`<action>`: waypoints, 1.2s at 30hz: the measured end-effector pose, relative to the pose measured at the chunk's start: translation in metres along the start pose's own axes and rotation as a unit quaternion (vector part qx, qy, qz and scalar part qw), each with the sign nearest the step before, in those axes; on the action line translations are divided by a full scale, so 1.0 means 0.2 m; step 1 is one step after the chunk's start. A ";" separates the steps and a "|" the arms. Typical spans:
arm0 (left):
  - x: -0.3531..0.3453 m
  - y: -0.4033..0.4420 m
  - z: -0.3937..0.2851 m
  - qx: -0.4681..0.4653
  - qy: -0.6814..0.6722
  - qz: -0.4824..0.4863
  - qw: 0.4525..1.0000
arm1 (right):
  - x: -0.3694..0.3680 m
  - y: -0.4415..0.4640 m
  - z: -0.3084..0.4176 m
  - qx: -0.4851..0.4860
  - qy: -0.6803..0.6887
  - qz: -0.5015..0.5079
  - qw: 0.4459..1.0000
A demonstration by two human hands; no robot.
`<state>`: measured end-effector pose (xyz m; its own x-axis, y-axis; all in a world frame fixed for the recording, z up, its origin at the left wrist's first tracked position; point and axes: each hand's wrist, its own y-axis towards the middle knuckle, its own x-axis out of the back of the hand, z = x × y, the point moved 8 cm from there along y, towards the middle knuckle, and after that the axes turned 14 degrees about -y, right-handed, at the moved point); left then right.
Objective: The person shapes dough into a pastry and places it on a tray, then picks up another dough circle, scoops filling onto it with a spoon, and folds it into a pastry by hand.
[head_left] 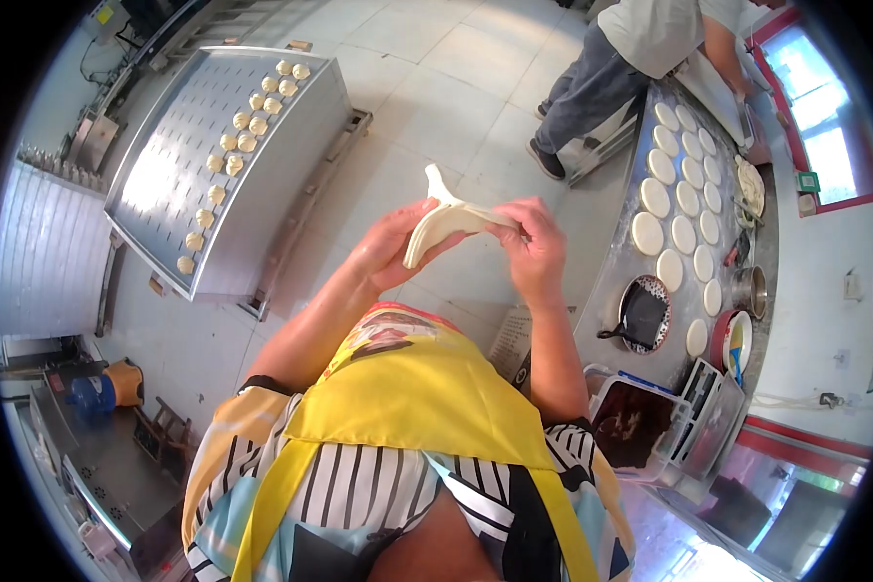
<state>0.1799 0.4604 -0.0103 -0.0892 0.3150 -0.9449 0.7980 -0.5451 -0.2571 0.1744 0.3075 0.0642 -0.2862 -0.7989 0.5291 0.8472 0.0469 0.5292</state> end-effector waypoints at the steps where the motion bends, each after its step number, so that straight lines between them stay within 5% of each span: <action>1: 0.01 0.01 -0.01 -0.001 -0.002 0.007 1.000 | 0.01 0.00 -0.01 -0.008 0.007 -0.005 1.000; 10: 0.00 0.03 -0.01 0.003 -0.012 0.001 1.000 | 0.00 -0.02 -0.09 -0.068 0.207 0.031 0.975; 16: 0.02 0.03 0.00 0.011 -0.005 -0.001 1.000 | 0.01 -0.05 -0.14 -0.089 0.172 0.081 0.978; 25: 0.03 0.02 0.00 0.021 0.041 0.014 0.999 | 0.00 0.06 0.16 0.089 -0.089 0.012 0.992; 28: 0.01 0.01 0.01 0.029 0.064 0.002 0.998 | -0.06 0.05 0.15 0.142 -0.110 -0.005 0.984; 36: 0.04 -0.01 -0.01 0.008 0.076 -0.037 0.996 | -0.10 0.03 0.13 0.105 -0.084 0.002 0.991</action>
<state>0.1781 0.4666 -0.0176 -0.0564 0.4682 -0.8818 0.7832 -0.5271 -0.3299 0.1740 0.3397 0.0741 -0.3679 -0.6878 0.6257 0.7421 0.1882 0.6433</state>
